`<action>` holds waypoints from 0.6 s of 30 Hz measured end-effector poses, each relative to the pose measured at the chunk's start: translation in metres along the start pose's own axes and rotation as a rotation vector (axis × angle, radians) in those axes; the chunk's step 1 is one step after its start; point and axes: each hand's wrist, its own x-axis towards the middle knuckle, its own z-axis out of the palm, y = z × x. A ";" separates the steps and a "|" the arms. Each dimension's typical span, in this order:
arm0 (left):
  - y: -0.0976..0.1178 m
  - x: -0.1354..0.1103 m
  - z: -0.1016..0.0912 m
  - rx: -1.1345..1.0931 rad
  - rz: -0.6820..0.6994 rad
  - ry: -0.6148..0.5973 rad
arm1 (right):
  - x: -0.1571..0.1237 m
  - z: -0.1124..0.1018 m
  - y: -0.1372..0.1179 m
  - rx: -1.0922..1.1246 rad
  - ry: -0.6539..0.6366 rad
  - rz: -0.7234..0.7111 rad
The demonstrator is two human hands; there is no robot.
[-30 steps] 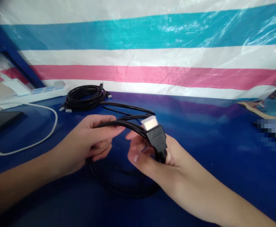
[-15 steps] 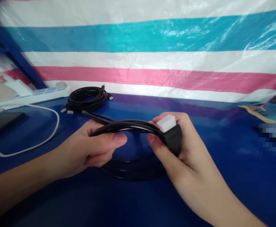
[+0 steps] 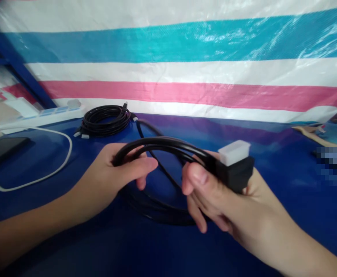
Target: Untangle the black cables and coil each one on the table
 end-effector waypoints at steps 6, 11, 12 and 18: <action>-0.005 0.009 -0.009 0.227 0.147 0.243 | -0.003 -0.005 -0.004 0.302 -0.053 0.063; -0.009 0.014 -0.012 -0.219 -0.108 -0.037 | -0.003 -0.009 -0.005 0.335 -0.056 0.088; -0.010 0.015 -0.012 -0.276 -0.140 -0.090 | -0.001 -0.008 -0.005 0.312 -0.051 0.100; -0.001 0.004 -0.004 -0.590 -0.308 -0.428 | 0.011 0.001 0.006 0.113 0.213 0.102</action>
